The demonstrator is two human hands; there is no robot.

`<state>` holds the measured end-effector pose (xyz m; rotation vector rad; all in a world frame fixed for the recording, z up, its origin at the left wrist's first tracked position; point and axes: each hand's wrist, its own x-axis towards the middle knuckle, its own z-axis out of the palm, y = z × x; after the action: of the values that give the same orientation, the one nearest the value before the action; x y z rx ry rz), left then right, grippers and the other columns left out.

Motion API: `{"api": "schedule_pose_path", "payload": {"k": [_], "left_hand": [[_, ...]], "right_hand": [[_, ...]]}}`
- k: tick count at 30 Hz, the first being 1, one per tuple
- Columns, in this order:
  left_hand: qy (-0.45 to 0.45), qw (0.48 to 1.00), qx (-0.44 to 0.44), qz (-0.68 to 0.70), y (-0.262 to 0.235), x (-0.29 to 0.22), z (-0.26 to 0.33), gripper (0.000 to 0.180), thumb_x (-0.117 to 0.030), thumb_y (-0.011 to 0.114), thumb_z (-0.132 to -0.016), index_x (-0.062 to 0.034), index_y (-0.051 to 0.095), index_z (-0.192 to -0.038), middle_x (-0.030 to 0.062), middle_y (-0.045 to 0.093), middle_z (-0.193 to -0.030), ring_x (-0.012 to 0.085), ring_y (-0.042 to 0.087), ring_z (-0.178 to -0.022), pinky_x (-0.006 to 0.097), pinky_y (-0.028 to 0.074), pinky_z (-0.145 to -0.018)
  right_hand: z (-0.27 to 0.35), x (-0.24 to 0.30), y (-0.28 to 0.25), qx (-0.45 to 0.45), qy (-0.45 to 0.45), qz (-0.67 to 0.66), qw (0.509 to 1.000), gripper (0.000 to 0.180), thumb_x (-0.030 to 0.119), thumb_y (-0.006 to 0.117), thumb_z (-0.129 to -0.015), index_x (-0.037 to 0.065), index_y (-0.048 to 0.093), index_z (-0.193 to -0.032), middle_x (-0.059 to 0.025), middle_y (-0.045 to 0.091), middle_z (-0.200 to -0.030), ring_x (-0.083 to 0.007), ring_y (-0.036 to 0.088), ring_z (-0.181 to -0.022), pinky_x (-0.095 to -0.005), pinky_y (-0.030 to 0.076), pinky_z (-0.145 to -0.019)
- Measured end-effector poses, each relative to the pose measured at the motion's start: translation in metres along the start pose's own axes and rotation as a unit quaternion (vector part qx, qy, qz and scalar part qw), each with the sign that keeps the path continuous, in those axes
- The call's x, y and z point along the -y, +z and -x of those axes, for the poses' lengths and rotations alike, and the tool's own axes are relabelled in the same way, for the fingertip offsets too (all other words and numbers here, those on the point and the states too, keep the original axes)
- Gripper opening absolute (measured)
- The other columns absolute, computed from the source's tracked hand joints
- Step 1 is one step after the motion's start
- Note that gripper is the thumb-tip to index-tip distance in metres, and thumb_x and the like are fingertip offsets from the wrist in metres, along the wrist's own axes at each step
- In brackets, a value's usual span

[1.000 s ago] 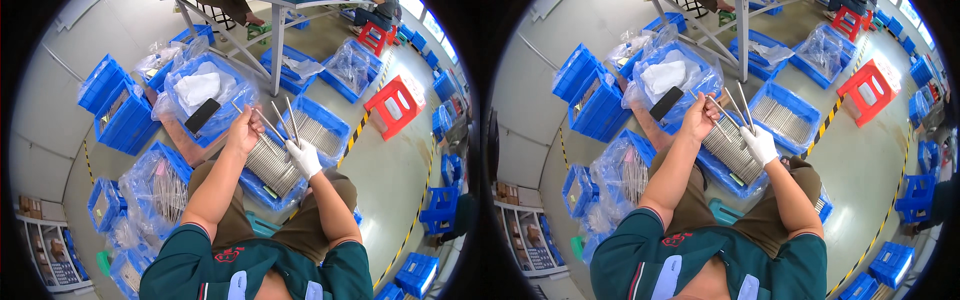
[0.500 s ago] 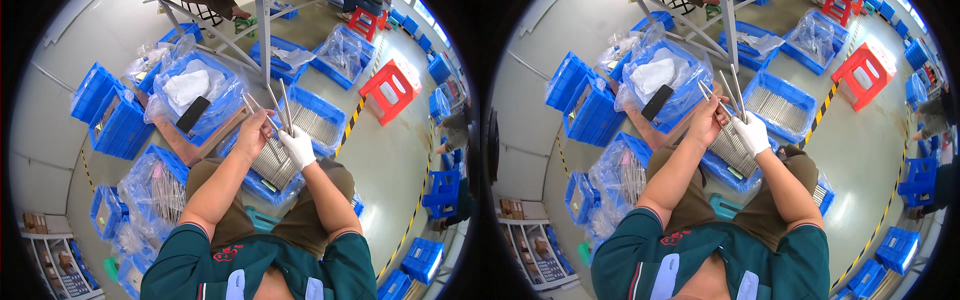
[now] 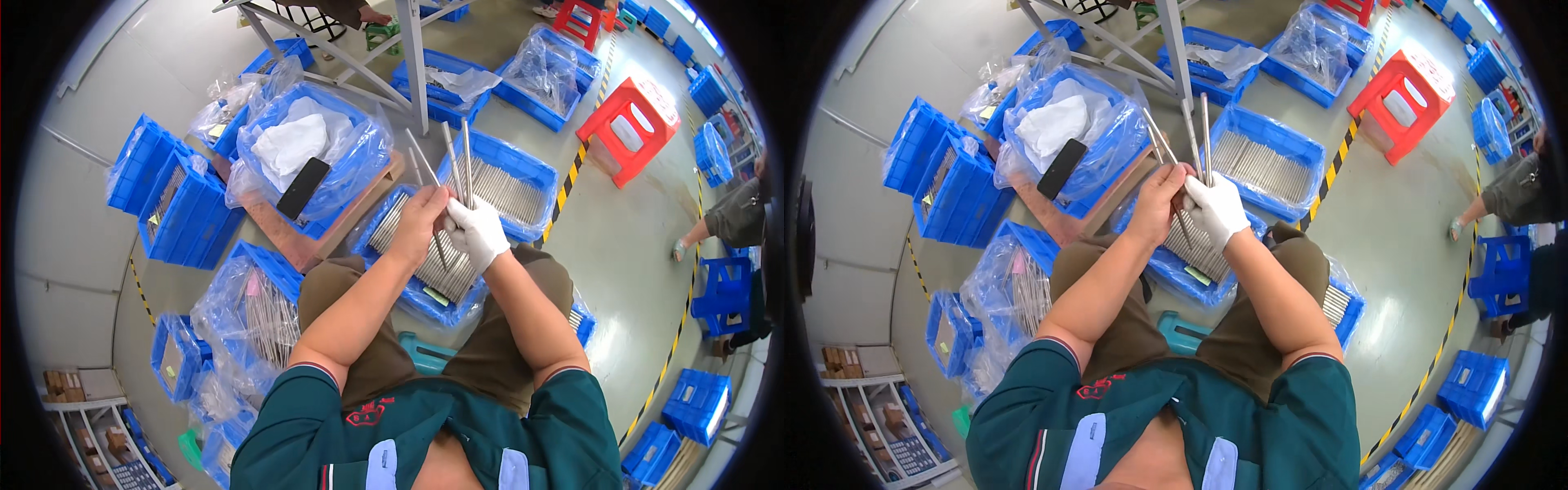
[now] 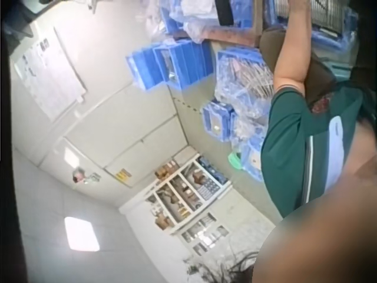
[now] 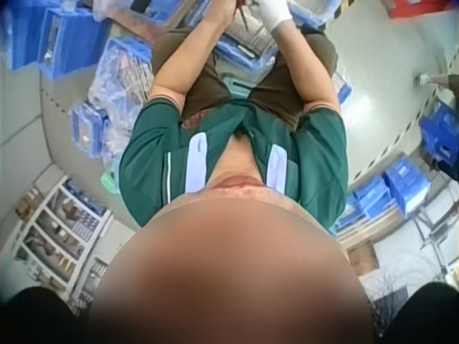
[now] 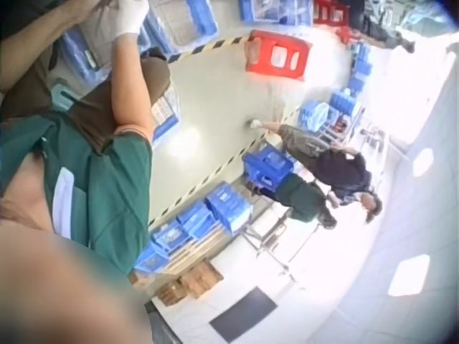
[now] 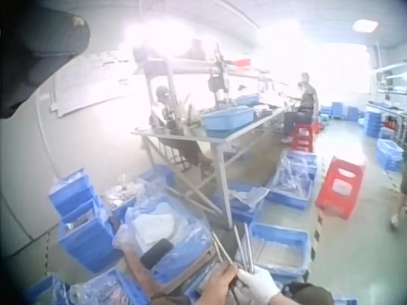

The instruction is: Inspecting and sorting thin metal rods into plastic bins.

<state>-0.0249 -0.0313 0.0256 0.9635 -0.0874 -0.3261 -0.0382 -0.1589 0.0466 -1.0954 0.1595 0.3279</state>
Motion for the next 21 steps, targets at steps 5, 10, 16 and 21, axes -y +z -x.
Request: {"api": "schedule_pose_path", "payload": {"k": [5, 10, 16, 21], "left_hand": [[-0.022, 0.999, -0.024, -0.021, 0.004, -0.005, -0.002, 0.023, -0.028, 0.049, -0.095, -0.0072, 0.059, -0.096, -0.0026, 0.056, -0.076, 0.0046, 0.049, -0.063, 0.019, 0.04, -0.057], [-0.05, 0.995, 0.04, -0.07, -0.007, -0.016, 0.001, 0.026, -0.029, 0.049, -0.094, -0.0057, 0.056, -0.086, -0.0038, 0.044, -0.064, 0.0041, 0.039, -0.053, 0.018, 0.034, -0.051], [-0.204, 0.97, 0.13, -0.023, -0.007, 0.004, 0.008, 0.03, -0.033, 0.05, -0.093, -0.0062, 0.054, -0.081, -0.0024, 0.042, -0.062, 0.007, 0.039, -0.054, 0.019, 0.033, -0.049], [-0.26, 0.954, 0.141, -0.051, 0.001, 0.011, 0.022, 0.028, -0.033, 0.053, -0.091, -0.0062, 0.054, -0.083, -0.002, 0.042, -0.066, 0.0074, 0.038, -0.057, 0.021, 0.033, -0.05]], "right_hand": [[-0.006, 0.004, -0.006, 0.006, 0.005, 0.055, 0.998, 0.022, 0.025, 0.057, -0.088, 0.004, 0.053, -0.081, -0.0037, 0.053, -0.061, -0.0095, 0.044, -0.044, -0.0227, 0.033, -0.039], [-0.016, 0.027, -0.014, -0.069, -0.043, 0.068, 0.994, 0.023, 0.027, 0.058, -0.088, 0.004, 0.058, -0.087, 0.0052, 0.042, -0.056, -0.0045, 0.034, -0.045, -0.0209, 0.025, -0.04], [-0.023, 0.026, -0.03, 0.024, -0.01, -0.018, 0.999, 0.022, 0.027, 0.063, -0.085, 0.006, 0.058, -0.08, 0.0062, 0.037, -0.052, -0.0044, 0.029, -0.041, -0.0219, 0.02, -0.038], [-0.049, 0.023, -0.044, -0.175, -0.133, 0.037, 0.975, 0.023, 0.028, 0.067, -0.079, 0.007, 0.058, -0.079, -0.0001, 0.049, -0.06, -0.0082, 0.041, -0.049, -0.0239, 0.032, -0.045]]}}
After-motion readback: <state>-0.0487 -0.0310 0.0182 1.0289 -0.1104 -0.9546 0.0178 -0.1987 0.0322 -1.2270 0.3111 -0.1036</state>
